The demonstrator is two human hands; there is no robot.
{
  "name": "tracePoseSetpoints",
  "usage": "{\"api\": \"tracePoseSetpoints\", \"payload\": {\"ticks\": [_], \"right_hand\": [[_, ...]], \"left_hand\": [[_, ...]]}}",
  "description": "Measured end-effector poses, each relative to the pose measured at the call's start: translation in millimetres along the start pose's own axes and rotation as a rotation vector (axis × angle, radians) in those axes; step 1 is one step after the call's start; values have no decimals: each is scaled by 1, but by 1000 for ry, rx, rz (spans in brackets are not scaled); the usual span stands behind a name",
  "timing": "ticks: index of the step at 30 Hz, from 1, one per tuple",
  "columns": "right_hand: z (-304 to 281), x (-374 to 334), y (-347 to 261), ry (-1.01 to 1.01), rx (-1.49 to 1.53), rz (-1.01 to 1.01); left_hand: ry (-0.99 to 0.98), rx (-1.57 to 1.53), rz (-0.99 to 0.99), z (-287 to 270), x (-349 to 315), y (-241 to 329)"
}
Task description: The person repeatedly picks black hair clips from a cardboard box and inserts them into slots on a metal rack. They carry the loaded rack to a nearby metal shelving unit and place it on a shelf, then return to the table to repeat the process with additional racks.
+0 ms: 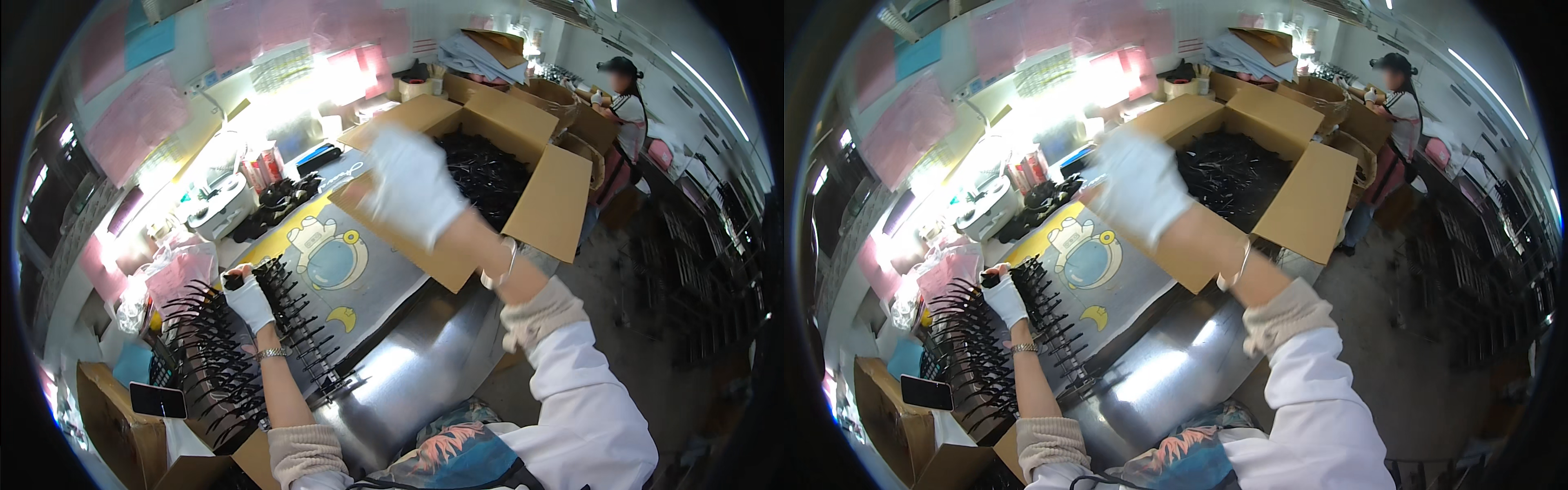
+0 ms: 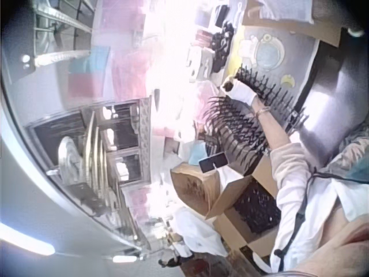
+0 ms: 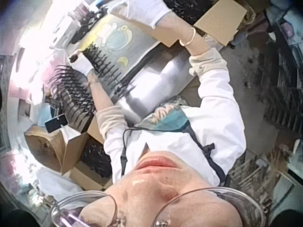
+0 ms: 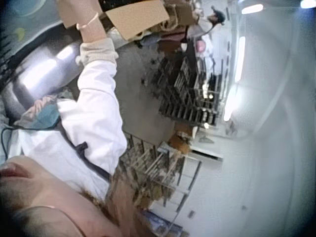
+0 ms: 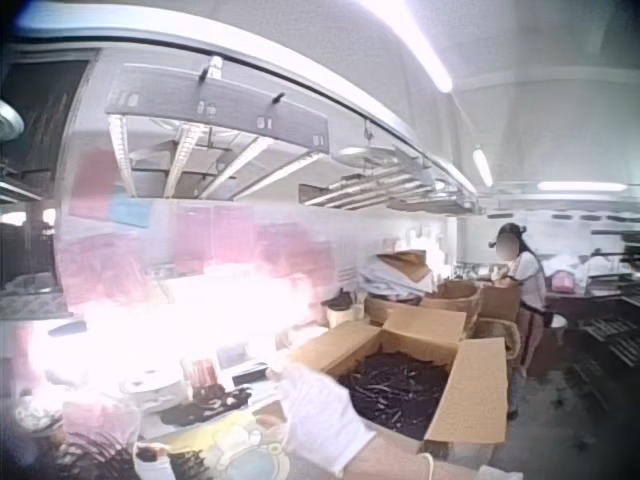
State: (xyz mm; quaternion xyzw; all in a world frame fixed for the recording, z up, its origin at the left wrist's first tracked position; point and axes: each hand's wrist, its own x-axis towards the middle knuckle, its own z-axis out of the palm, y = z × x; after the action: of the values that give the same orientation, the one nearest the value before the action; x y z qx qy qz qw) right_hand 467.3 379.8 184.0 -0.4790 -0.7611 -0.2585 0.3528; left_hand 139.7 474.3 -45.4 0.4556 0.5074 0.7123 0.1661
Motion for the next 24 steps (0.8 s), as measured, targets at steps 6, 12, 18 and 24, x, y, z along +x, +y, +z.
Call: {"api": "tracePoseSetpoints", "payload": {"ticks": [6,12,18,24], "right_hand": [[94,-131,-119,-1069,570,486],[157,-182,-185,-842,1958,1398],[178,-170,-199,-941,1610,1302],[178,-172,-195,-807,1649,1233]], "left_hand": [[-14,-42,-18,2,3,5],[-282,511,336,32,-9,22],[-817,784,845,43,-21,52],[-224,556,451,10,8,-12]]}}
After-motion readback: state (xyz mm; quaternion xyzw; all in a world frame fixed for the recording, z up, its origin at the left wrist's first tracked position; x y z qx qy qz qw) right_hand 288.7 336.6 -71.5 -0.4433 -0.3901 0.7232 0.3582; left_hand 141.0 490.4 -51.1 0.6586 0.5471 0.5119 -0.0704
